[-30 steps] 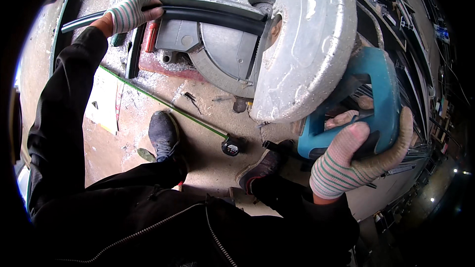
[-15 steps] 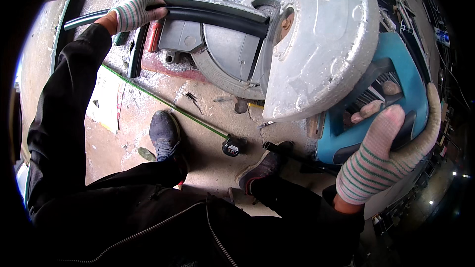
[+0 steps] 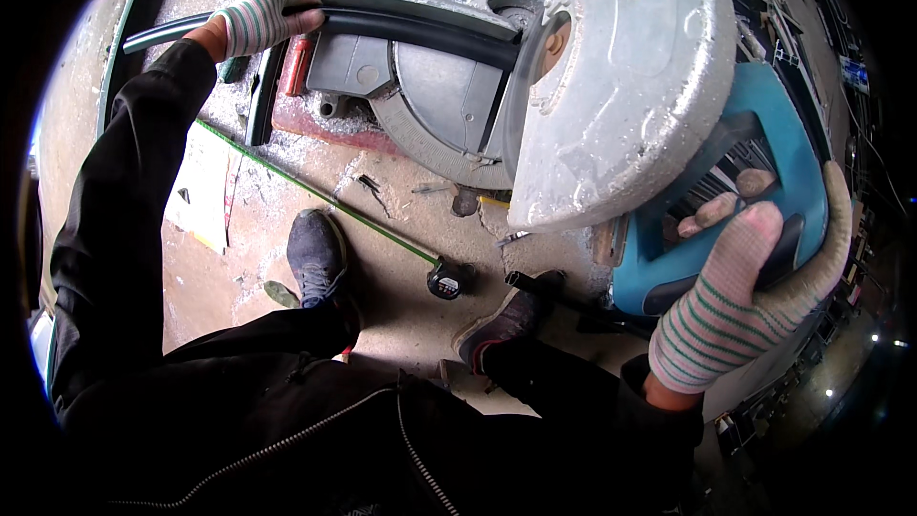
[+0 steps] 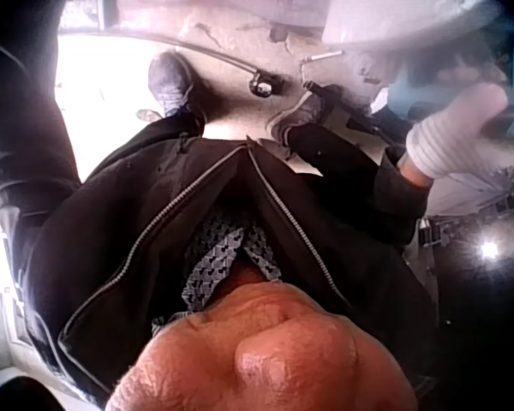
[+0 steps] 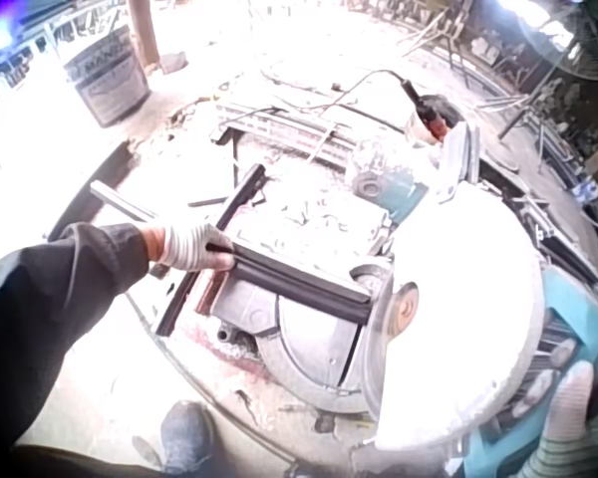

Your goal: The person measures a black metal profile with a green tape measure, marks it with a pen, and cuts it using a chop saw. The person repeats this process for multiple pieces, inspecting the cut ends after each cut.

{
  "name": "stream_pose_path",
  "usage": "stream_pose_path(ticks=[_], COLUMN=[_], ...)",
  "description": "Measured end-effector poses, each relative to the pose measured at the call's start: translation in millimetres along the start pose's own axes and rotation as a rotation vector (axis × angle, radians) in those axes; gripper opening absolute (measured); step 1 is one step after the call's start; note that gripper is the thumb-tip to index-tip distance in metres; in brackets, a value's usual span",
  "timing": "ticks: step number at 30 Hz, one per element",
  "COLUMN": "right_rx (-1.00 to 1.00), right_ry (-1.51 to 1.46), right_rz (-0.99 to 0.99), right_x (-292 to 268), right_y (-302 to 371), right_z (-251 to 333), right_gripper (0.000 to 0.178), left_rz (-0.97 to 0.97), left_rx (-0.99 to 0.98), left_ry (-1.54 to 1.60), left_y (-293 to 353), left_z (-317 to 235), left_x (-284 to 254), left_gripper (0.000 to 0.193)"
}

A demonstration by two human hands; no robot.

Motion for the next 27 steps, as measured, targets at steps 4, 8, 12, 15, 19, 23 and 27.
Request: stream_pose_path(ticks=[4,8,12,15,19,23,27], right_rx=[0.01,-0.023,-0.041,-0.029,-0.026,-0.021,-0.036], right_ry=[-0.016,0.003,0.012,-0.019,-0.048,-0.05,-0.051], right_rz=[-0.007,-0.007,-0.024,-0.019,-0.025,-0.04,-0.023], right_x=[3,4,5,7,8,7,7], right_y=[1,3,7,10,11,13,12], right_z=[-6,-4,-4,-6,-8,-9,-10], right_gripper=[0.056,0.061,0.064,0.064,0.065,0.066,0.065], left_rz=[-0.005,0.002,0.004,0.006,-0.004,-0.023,-0.003], left_rx=[-0.023,-0.009,-0.004,-0.022,-0.021,-0.01,-0.014], left_ry=[-0.007,0.006,0.005,0.002,-0.031,-0.04,-0.025], left_y=[3,4,5,3,4,6,2], left_z=[5,2,1,0,0,1,1], left_x=[0,-1,-1,0,0,-2,-1], left_gripper=[0.04,0.041,0.042,0.044,0.045,0.045,0.045])
Point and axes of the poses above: each hand's wrist, its own y-axis away from the middle knuckle, its own x-axis out of the palm, z = x × y, the point moved 9 cm from there along -y, towards the middle knuckle, and after that the axes turned 13 degrees about z, right-handed, at the moved point
